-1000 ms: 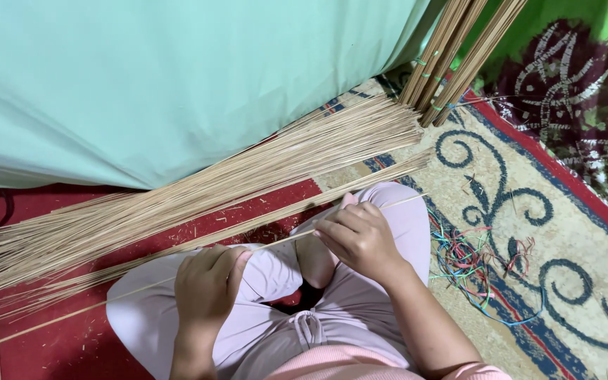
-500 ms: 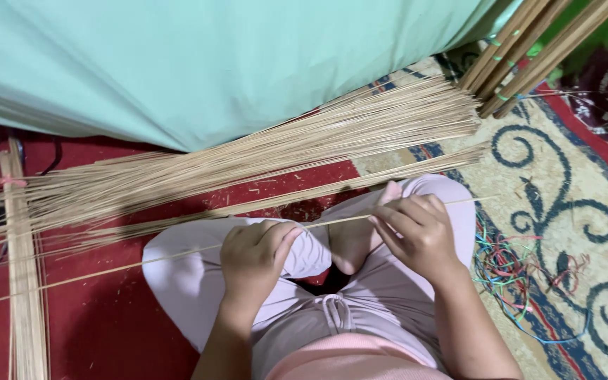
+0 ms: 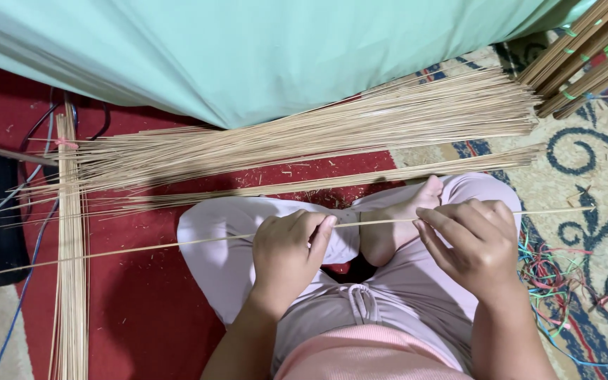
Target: Weaving thin wooden sticks into a mat or screen
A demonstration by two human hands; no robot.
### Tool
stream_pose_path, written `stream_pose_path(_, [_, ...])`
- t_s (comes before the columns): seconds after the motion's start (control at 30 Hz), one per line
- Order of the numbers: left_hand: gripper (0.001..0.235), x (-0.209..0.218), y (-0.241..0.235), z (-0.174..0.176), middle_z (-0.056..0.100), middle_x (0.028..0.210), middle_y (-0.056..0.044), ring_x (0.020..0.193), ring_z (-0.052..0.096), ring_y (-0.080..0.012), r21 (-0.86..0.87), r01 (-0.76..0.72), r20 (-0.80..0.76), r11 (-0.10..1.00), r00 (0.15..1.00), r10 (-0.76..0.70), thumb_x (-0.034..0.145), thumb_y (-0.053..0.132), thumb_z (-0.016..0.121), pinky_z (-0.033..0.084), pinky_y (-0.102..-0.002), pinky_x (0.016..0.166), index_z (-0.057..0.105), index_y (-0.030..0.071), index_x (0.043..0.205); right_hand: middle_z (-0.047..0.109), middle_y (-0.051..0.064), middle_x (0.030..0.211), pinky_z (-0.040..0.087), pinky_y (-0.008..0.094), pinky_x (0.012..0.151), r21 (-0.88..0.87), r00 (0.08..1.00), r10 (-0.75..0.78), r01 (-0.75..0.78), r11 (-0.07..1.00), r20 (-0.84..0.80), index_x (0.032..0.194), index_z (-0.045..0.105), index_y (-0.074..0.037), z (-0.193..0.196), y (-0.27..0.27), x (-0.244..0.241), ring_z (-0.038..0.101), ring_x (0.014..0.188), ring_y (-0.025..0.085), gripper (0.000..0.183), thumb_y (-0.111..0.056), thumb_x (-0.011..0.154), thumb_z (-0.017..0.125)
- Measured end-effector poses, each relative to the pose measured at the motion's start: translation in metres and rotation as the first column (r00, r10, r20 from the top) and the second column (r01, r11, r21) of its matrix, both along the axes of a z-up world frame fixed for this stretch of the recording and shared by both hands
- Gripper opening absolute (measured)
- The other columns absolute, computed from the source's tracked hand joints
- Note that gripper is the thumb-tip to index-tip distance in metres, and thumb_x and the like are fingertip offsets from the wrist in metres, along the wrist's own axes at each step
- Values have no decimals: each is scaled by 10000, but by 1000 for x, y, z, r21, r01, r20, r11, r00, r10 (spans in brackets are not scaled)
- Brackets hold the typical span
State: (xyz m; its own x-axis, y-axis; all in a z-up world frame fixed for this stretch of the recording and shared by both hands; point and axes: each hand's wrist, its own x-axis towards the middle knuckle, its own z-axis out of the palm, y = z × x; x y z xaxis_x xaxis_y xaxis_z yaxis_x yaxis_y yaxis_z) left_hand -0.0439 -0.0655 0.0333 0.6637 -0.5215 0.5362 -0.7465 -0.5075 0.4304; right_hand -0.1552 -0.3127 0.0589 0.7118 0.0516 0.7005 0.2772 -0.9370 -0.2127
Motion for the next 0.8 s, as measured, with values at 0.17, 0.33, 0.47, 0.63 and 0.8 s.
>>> stream_pose_path(0.17, [310, -5, 2, 7, 657, 665, 14, 590, 615, -271, 103, 14, -218, 995, 976, 9, 1034, 280, 570, 451, -440, 607, 636, 147, 762, 645, 32, 844, 335, 391, 721, -120, 992, -32, 17, 993, -124, 1049, 740, -107, -1, -2, -11, 586, 727, 225, 87, -140, 975, 769])
stream_pose_path(0.33, [76, -4, 4, 14, 758, 909, 14, 797, 710, -253, 3, 121, -156, 993, 981, -119, 999, 234, 662, 475, -422, 690, 681, 162, 1017, 622, 30, 826, 326, 393, 729, -153, 990, -49, 28, 988, -135, 1053, 740, -119, -2, -3, -11, 585, 738, 227, 86, -169, 984, 758])
stream_pose_path(0.47, [152, -4, 3, 12, 730, 988, 24, 849, 719, -205, -54, 173, -68, 983, 982, -177, 936, 220, 795, 530, -380, 692, 694, 170, 1038, 654, 29, 841, 329, 389, 721, -130, 991, -35, 18, 991, -127, 1033, 736, -105, -1, -2, -10, 588, 734, 223, 81, -156, 978, 769])
stream_pose_path(0.63, [123, -2, 7, 7, 774, 932, 4, 783, 739, -224, -38, 170, -70, 985, 982, -173, 951, 190, 775, 516, -393, 646, 669, 152, 999, 658, 18, 840, 336, 386, 729, -130, 991, -32, 15, 991, -132, 1040, 743, -111, -1, -2, -13, 599, 742, 218, 77, -150, 979, 768])
stream_pose_path(0.8, [91, 8, 8, 6, 708, 811, 34, 726, 668, -219, 216, 237, 82, 947, 962, -259, 950, 139, 729, 473, -367, 717, 704, 184, 875, 638, 6, 834, 335, 380, 697, -139, 980, -23, -4, 990, -198, 1051, 738, -134, -7, -3, -14, 611, 785, 227, 108, -193, 963, 760])
